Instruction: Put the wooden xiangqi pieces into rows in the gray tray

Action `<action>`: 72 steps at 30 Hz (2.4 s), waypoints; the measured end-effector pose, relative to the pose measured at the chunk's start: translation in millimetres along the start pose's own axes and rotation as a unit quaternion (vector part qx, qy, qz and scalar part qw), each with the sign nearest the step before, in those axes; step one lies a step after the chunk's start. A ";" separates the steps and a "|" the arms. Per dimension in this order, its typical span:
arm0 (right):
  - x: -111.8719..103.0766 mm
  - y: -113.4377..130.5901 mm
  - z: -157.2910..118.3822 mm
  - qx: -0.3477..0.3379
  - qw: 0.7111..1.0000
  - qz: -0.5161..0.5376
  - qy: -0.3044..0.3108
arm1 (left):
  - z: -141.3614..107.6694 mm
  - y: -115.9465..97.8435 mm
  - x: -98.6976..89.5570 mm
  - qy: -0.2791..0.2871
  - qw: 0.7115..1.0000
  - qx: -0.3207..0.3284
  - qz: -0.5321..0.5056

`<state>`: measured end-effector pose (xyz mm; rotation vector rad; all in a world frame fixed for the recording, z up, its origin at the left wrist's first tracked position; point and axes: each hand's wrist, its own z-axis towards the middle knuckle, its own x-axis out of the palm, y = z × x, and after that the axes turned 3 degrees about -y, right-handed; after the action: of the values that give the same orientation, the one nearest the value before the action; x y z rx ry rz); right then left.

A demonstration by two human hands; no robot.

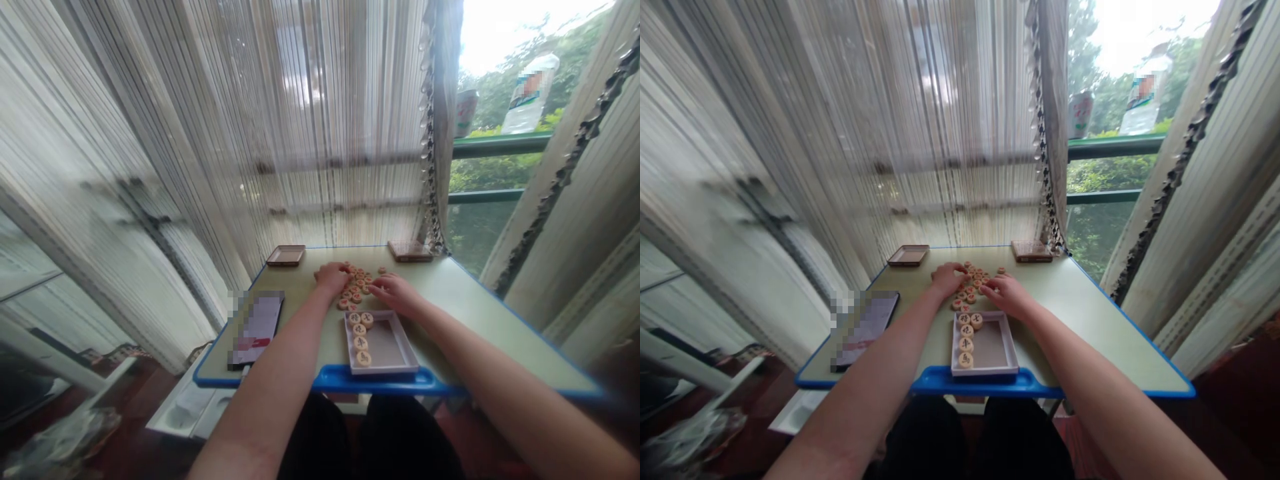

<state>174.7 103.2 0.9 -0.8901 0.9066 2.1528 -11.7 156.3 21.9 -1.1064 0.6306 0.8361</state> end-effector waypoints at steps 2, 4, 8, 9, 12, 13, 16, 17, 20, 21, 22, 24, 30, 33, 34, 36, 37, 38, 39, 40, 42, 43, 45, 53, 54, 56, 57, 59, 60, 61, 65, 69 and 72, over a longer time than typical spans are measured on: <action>0.3 1.6 -0.6 -0.017 1.000 0.005 -0.015 | 1.1 -1.2 -3.8 -0.035 0.997 0.021 -0.066; -0.5 4.6 -1.1 -0.036 0.999 0.013 -0.033 | 0.1 -5.1 -5.5 -0.045 0.982 0.025 -0.180; -3.2 10.1 -1.4 -0.038 0.995 0.053 -0.072 | -11.6 -19.5 -4.3 0.028 0.900 -0.014 -0.435; -3.6 10.0 -1.5 -0.028 0.994 0.065 -0.079 | -15.7 -23.2 -3.9 0.056 0.874 -0.023 -0.481; -4.4 6.5 -1.8 0.022 0.989 0.094 -0.107 | -25.6 -31.4 -3.0 0.127 0.813 -0.043 -0.566; -4.9 5.0 -2.0 0.040 0.987 0.103 -0.118 | -27.7 -32.9 -2.6 0.144 0.800 -0.047 -0.581; -8.1 3.6 -3.1 0.078 0.978 0.134 -0.137 | -31.8 -35.1 0.3 0.174 0.781 -0.051 -0.598; -9.7 4.7 -3.5 0.080 0.977 0.143 -0.138 | -33.0 -35.6 1.7 0.179 0.780 -0.052 -0.598; -14.7 11.7 -4.3 0.065 0.974 0.171 -0.135 | -37.2 -37.3 5.9 0.176 0.782 -0.057 -0.595; -15.8 14.5 -4.4 0.060 0.973 0.180 -0.134 | -38.7 -38.0 7.1 0.171 0.781 -0.059 -0.598; -16.6 16.9 -4.5 0.057 0.972 0.186 -0.134 | -39.9 -38.8 8.2 0.167 0.780 -0.060 -0.600; -16.8 20.1 -4.6 0.058 0.970 0.191 -0.138 | -41.5 -40.2 9.9 0.162 0.778 -0.057 -0.605; -12.4 14.4 -3.3 0.088 0.960 0.225 -0.141 | -38.4 -40.3 9.0 0.101 0.816 -0.038 -0.568; -9.4 9.5 -2.3 0.081 0.965 0.221 -0.113 | -37.0 -38.4 5.0 0.092 0.842 -0.009 -0.531; -8.5 8.7 -2.2 0.072 0.968 0.216 -0.107 | -37.2 -38.2 3.4 0.104 0.849 0.003 -0.518; -7.6 8.7 -2.3 0.063 0.968 0.213 -0.113 | -38.2 -38.6 0.3 0.122 0.857 0.016 -0.501; -7.8 9.5 -2.5 0.064 0.966 0.215 -0.125 | -38.8 -39.2 -1.2 0.125 0.857 0.012 -0.500; -8.6 10.8 -2.9 0.069 0.964 0.218 -0.137 | -39.5 -40.1 -2.7 0.127 0.854 0.001 -0.504; -9.9 12.2 -3.3 0.072 0.962 0.220 -0.148 | -40.1 -41.0 -4.1 0.128 0.850 -0.014 -0.511; -11.7 13.9 -3.8 0.071 0.961 0.220 -0.153 | -40.5 -41.8 -5.2 0.132 0.844 -0.028 -0.519; -15.9 17.0 -4.9 0.059 0.963 0.210 -0.156 | -40.8 -42.3 -6.2 0.145 0.833 -0.046 -0.531; -17.9 18.4 -5.4 0.049 0.966 0.202 -0.156 | -40.7 -42.0 -6.0 0.154 0.829 -0.049 -0.535; -21.4 20.2 -6.2 0.029 0.970 0.184 -0.158 | -40.1 -40.4 -4.2 0.175 0.822 -0.049 -0.540; -29.6 15.1 -6.9 0.014 0.972 0.166 -0.164 | -43.0 -35.8 -4.3 0.191 0.827 0.006 -0.528; -32.1 14.8 -7.8 0.016 0.973 0.169 -0.156 | -44.9 -37.1 -7.1 0.161 0.841 0.009 -0.517; -38.3 16.5 -12.0 0.024 0.979 0.169 -0.114 | -50.1 -40.9 -14.1 0.077 0.867 0.000 -0.493; -41.7 18.7 -15.5 0.027 0.983 0.163 -0.078 | -53.4 -43.0 -17.9 0.043 0.872 -0.007 -0.488; -47.4 25.5 -25.8 0.014 0.990 0.141 0.008 | -60.8 -45.6 -25.2 0.017 0.866 -0.013 -0.500; -49.3 29.6 -32.1 -0.001 0.991 0.125 0.048 | -64.7 -45.3 -28.0 0.017 0.862 -0.009 -0.507; -50.2 33.9 -38.8 -0.024 0.991 0.108 0.077 | -68.6 -43.5 -30.2 0.016 0.862 -0.002 -0.507; -44.9 47.0 -62.0 -0.042 0.994 0.033 0.094 | -80.8 -22.1 -30.2 -0.061 0.910 -0.007 -0.411; -35.9 51.9 -70.3 -0.009 0.997 -0.039 0.069 | -89.0 -0.6 -25.0 -0.142 0.963 -0.042 -0.226; -33.3 53.8 -70.8 0.000 0.998 -0.051 0.048 | -95.3 -0.5 -21.3 -0.136 0.982 -0.007 -0.134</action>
<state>177.2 8.5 7.5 -1.0251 0.8877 2.0383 -26.2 60.9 7.2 -1.0396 0.2416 0.7412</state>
